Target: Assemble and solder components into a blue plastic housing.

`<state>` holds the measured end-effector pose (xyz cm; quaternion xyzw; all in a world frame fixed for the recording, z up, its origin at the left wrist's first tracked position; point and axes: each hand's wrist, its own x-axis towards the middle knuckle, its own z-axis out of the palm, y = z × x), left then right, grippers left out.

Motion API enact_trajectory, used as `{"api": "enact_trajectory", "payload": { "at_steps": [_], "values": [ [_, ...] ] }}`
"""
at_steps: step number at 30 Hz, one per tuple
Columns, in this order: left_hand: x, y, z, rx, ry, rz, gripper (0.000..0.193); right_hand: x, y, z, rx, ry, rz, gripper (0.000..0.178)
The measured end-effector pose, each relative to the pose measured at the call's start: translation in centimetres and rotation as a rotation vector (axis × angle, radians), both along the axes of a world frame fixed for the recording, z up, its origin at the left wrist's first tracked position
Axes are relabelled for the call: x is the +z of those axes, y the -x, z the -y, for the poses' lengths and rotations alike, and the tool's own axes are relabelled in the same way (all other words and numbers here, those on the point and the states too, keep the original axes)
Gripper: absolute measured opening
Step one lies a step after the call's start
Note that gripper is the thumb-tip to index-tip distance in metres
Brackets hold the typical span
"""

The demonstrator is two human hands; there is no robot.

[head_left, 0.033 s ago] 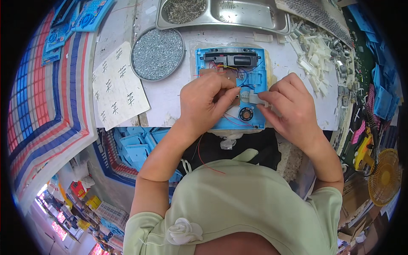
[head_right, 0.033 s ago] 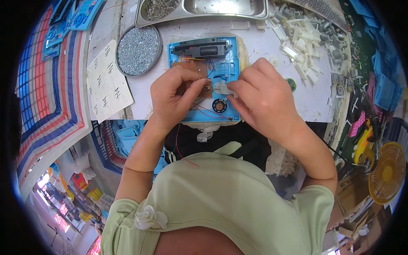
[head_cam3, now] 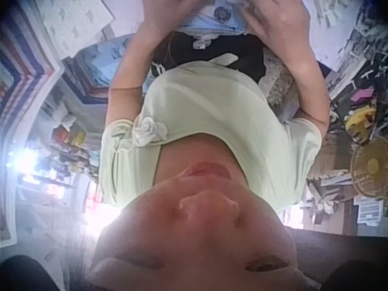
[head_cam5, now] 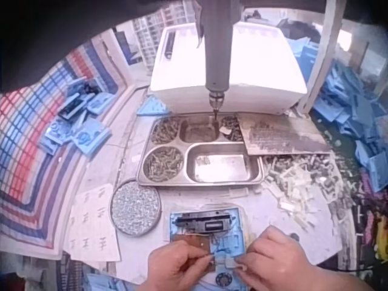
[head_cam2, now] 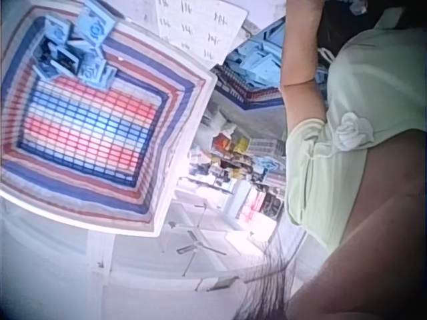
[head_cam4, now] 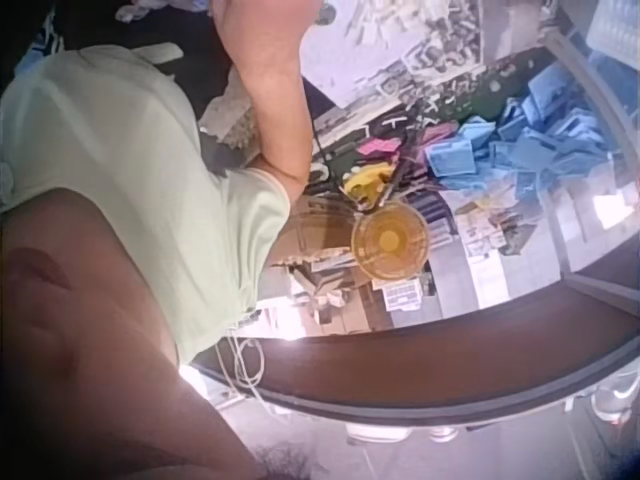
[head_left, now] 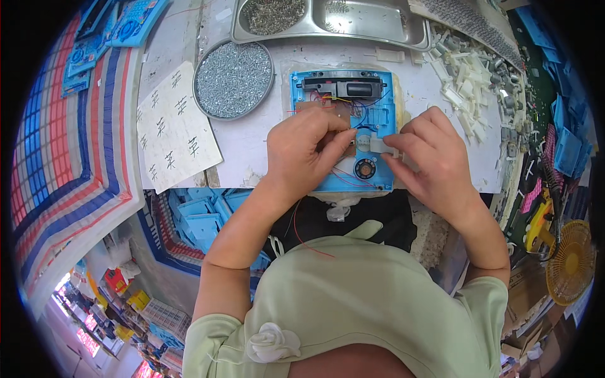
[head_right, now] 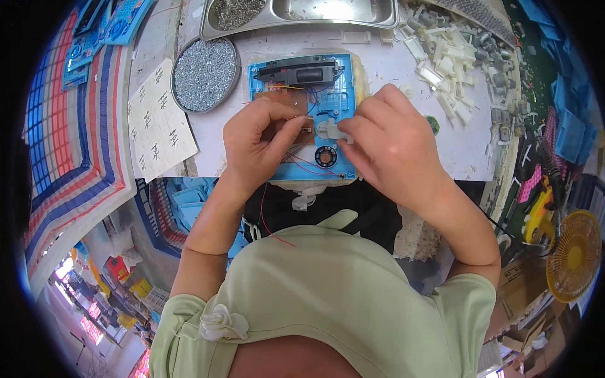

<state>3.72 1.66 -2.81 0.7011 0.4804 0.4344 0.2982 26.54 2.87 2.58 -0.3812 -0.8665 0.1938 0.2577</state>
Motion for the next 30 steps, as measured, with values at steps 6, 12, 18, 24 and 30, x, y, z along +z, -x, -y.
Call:
{"api": "enact_trajectory", "payload": {
  "at_steps": [6, 12, 18, 24, 30],
  "values": [
    [0.2, 0.0, -0.1, 0.003, -0.015, -0.017, 0.016, 0.5, 0.5, 0.2, 0.002, -0.026, 0.053, 0.027],
    [0.5, 0.0, -0.2, 0.004, -0.042, -0.031, 0.015, -1.9, -0.6, -0.5, 0.002, 0.158, -0.142, 0.025],
    [0.6, -0.1, -0.2, -0.008, -0.047, -0.06, 0.015, -4.9, -1.1, -0.8, 0.019, 0.12, -0.303, 0.025],
    [0.3, 0.2, -0.1, -0.021, -0.029, -0.095, 0.015, -3.7, -0.4, -1.7, 0.091, 0.185, -0.139, 0.024],
    [0.3, 0.0, -0.6, -0.045, -0.052, -0.014, 0.012, -2.7, -0.2, 0.3, -0.042, -0.002, 0.006, 0.024]
  ]
}}
